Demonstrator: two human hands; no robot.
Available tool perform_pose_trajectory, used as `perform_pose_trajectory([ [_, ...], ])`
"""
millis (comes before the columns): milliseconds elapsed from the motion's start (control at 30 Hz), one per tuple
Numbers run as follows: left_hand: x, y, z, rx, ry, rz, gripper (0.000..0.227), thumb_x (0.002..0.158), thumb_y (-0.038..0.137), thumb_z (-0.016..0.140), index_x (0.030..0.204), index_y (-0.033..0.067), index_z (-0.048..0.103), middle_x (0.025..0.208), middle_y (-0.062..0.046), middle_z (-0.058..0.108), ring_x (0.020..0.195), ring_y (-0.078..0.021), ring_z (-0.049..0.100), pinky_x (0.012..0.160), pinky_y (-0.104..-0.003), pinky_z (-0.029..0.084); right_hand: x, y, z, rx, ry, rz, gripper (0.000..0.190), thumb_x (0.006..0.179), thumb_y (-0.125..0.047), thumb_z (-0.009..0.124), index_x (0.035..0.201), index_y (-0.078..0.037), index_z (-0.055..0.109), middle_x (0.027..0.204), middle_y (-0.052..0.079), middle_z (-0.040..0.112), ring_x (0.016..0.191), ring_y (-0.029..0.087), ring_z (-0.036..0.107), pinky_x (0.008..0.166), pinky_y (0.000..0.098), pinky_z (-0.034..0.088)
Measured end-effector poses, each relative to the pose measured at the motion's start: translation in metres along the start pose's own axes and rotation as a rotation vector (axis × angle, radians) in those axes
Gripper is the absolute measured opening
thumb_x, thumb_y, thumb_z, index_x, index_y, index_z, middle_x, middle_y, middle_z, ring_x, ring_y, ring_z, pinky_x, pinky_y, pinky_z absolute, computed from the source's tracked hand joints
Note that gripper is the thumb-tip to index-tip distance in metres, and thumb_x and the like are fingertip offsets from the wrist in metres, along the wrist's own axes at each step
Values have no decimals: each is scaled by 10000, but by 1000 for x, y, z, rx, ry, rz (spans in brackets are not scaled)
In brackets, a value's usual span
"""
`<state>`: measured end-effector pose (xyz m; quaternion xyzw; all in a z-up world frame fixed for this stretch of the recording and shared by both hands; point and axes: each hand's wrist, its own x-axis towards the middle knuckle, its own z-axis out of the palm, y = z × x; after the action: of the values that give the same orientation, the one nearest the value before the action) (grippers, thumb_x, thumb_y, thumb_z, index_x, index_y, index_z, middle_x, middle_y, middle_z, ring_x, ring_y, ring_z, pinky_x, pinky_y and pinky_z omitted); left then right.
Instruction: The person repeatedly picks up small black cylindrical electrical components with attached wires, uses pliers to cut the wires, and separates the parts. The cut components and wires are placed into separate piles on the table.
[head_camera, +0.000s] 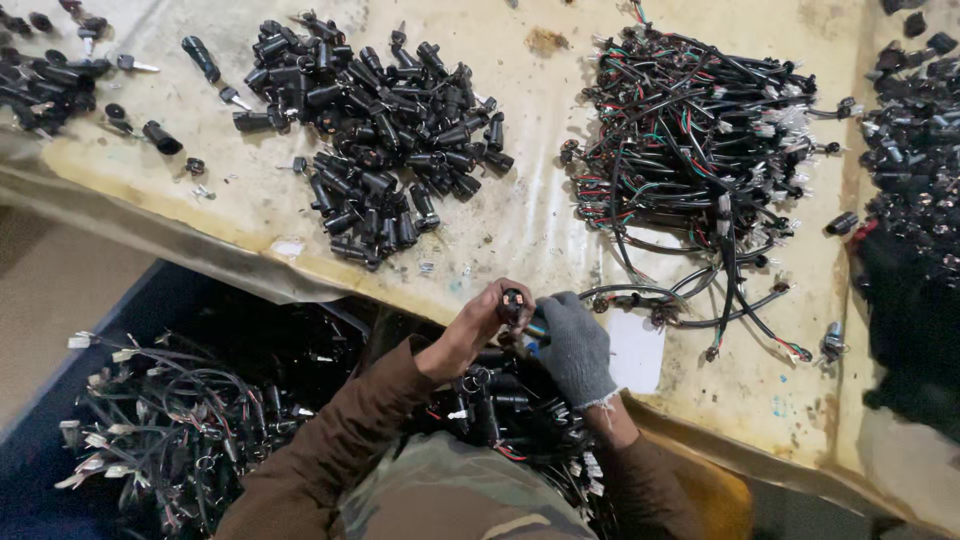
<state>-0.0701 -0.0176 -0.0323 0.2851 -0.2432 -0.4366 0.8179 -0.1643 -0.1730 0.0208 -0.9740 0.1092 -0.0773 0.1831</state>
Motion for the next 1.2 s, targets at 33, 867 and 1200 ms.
perform_pose_trajectory([
  [33,-1,-1,-1,25,34,-19,486,1086,527,414,1213,76,541,1021,-20,552,902,-119,509,856,-288,447,2,1,0,-2,-3,6,419,686,-165,825,1072,-93,678,1073,111,660,972,340,674,774,441,547],
  [867,-4,51,53,1120,-458,176,316,760,333,824,870,71,687,673,-138,628,591,-331,625,552,-417,482,-19,-19,-113,511,-178,-440,272,673,-131,837,907,-79,708,943,94,715,869,279,718,728,366,568],
  [1200,-11,63,50,1410,-172,188,316,703,368,818,841,105,708,616,-149,607,601,-379,635,543,-453,481,-28,-49,-61,664,202,-65,225,760,-94,826,894,-43,653,878,102,698,822,234,698,736,336,563],
])
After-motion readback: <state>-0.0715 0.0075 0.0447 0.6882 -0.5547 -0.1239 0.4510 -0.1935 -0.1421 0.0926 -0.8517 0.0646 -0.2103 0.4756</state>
